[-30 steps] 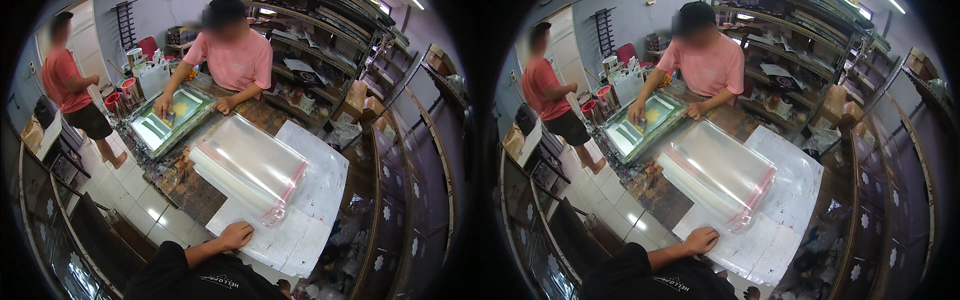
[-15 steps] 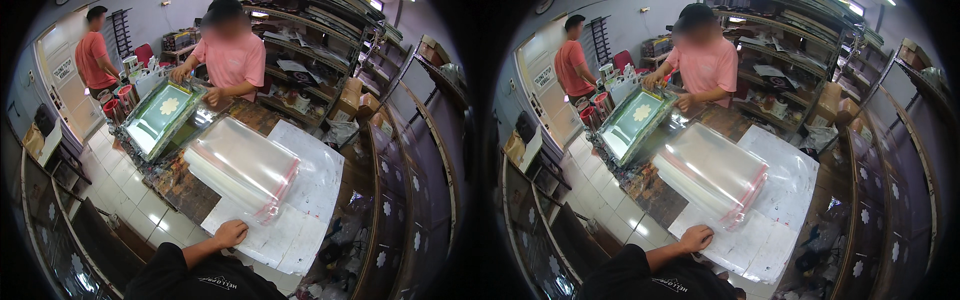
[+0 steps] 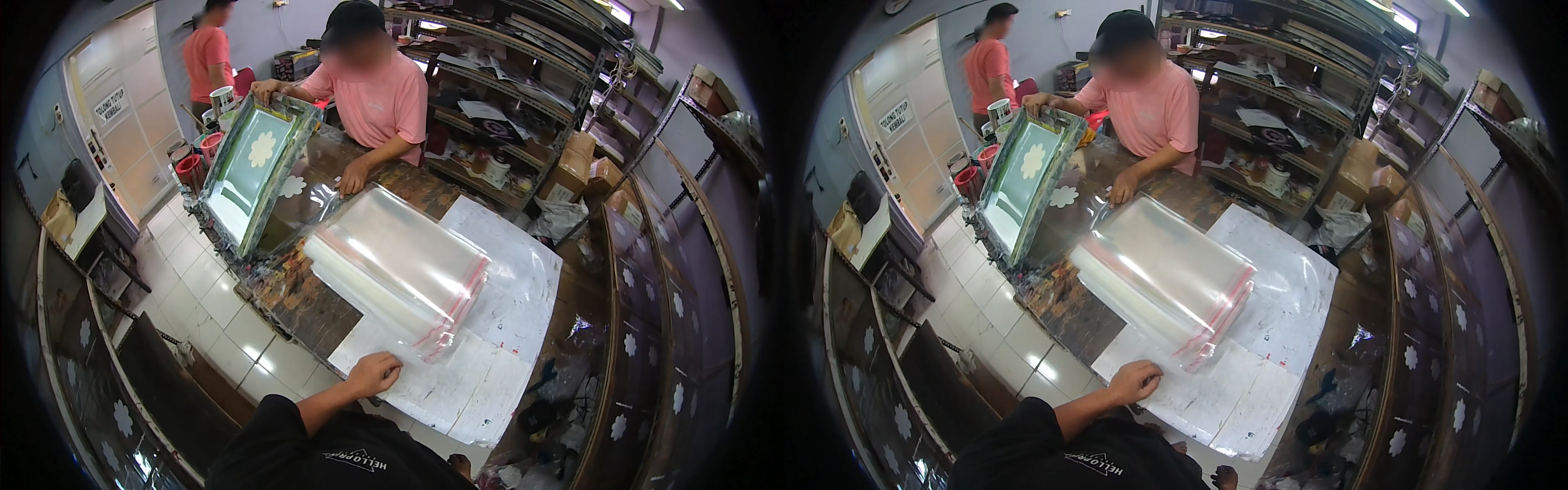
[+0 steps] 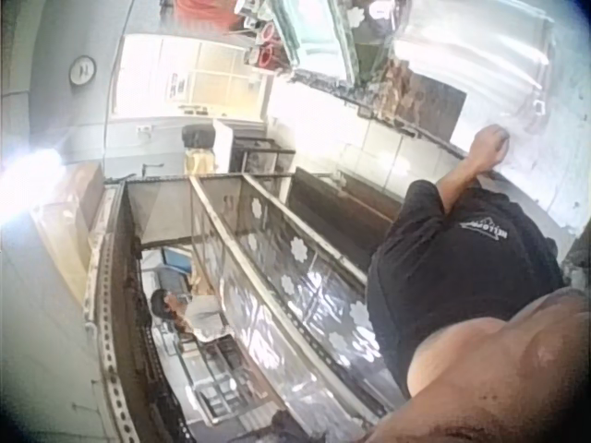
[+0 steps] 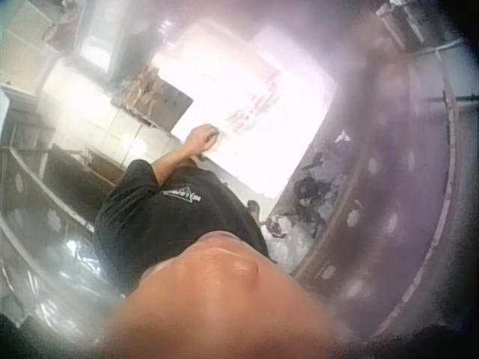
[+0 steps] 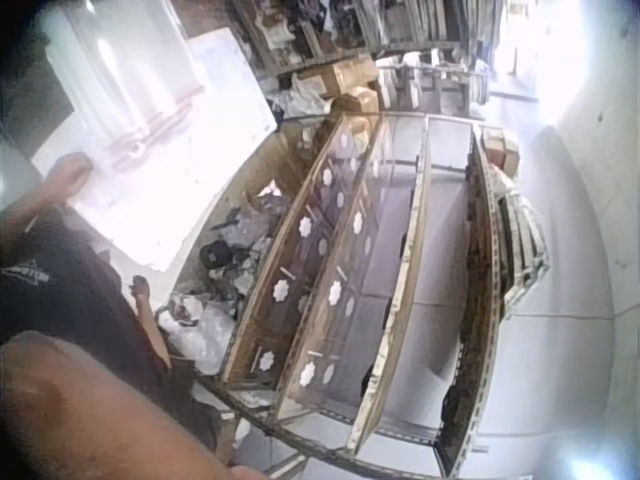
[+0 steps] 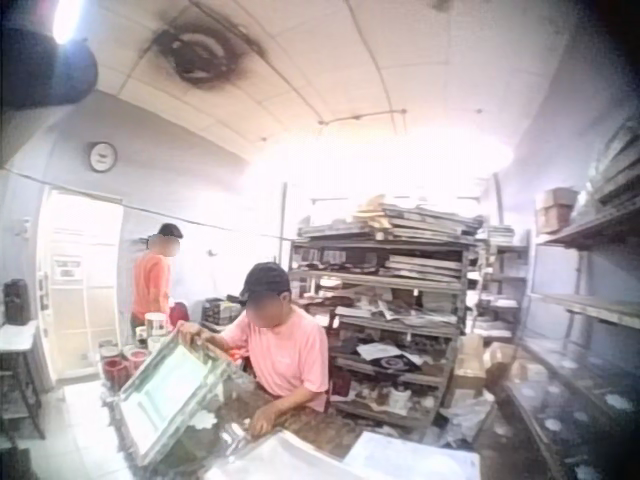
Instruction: The person repeatedly picks up flower-shaped stickers and places them onto a large wooden board with a transparent surface. They smooth each sticker down with their hand. Another person in a pink shirt works at a nearby table.
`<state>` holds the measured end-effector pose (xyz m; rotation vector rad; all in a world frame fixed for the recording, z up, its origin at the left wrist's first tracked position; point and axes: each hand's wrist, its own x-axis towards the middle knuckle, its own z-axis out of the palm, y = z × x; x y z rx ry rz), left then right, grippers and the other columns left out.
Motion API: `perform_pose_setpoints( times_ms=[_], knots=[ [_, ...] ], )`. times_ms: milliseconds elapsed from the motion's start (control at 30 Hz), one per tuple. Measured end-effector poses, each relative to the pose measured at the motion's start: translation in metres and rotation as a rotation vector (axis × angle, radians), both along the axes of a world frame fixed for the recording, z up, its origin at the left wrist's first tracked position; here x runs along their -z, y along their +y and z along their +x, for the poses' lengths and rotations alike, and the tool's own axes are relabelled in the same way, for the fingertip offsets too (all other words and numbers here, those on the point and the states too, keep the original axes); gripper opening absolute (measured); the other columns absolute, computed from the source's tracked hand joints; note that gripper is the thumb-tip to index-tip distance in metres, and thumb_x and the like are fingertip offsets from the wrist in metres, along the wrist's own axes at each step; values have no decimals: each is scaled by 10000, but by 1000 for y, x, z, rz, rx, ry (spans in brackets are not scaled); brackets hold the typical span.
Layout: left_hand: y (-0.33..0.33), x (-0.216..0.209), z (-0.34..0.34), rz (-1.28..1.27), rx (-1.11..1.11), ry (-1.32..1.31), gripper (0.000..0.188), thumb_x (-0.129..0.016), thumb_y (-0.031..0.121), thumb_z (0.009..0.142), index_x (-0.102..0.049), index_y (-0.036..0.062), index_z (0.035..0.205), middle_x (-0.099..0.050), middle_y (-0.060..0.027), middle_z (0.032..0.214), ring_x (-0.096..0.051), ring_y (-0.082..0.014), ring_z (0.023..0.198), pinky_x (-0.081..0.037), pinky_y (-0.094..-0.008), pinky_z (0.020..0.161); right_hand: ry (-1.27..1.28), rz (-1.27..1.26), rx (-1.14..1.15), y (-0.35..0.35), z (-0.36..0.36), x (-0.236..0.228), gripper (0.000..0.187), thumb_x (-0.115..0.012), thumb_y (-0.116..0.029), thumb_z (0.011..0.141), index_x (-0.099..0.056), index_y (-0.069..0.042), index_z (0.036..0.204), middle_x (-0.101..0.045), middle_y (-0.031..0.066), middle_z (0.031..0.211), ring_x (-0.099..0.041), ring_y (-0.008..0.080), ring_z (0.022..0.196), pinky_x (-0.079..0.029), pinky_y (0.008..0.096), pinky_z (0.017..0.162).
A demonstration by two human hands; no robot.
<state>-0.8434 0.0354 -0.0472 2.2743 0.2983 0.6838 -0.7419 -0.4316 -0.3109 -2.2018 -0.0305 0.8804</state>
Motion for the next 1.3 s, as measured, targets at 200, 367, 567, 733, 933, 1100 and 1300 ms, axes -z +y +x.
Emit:
perform_pose_setpoints(
  times_ms=[200,367,567,733,933,1100,1300],
  knots=[
    [-3,-1,-4,-328,-106,26,131,-654,110,884,-685,27,981,-664,-109,872,-647,-220,726,-521,-328,664,59,-118,17,30,-4,-22,348,-650,-256,896,-687,54,1049,-730,157,904,-706,238,827,-552,373,754],
    [6,-39,-9,-370,-318,-173,132,-639,85,905,-688,19,1009,-643,-96,831,-610,-176,692,-490,-297,625,87,-104,40,37,-8,-34,321,-648,-242,902,-664,34,1067,-711,143,889,-709,243,784,-541,364,672],
    [73,-109,-12,173,-562,-286,462,-719,31,780,-587,19,1222,-568,-168,1093,-569,-303,967,-472,-398,830,111,-69,72,30,-16,-45,294,-646,-224,910,-636,9,1088,-689,126,870,-712,248,733,-528,353,573],
    [129,-140,12,570,-630,-167,782,-777,126,759,-409,40,1444,-393,-234,1437,-358,-426,1345,-299,-563,1103,124,-21,145,26,-25,-57,276,-645,-210,916,-612,-12,1106,-670,111,855,-715,253,691,-517,344,491],
    [162,-139,77,807,-428,223,844,-777,241,774,-355,51,1479,-394,-222,1467,-337,-392,1398,-219,-597,1164,235,29,265,48,-23,-65,291,-642,-217,920,-608,-27,1137,-669,105,896,-719,251,733,-520,335,494],
    [169,-97,114,866,-132,513,239,-694,208,842,-683,68,1036,-658,-88,1009,-595,-252,1052,-361,-506,1065,263,107,348,37,-35,-12,291,-644,-225,923,-622,-41,1148,-671,95,934,-708,237,750,-524,343,519],
    [101,-156,112,823,28,190,143,-677,199,859,-689,65,907,-643,-72,894,-603,-251,940,-410,-458,950,110,372,536,47,-49,-74,217,-543,-202,1031,-613,-22,1130,-666,75,962,-678,189,783,-526,302,629]
  ],
)
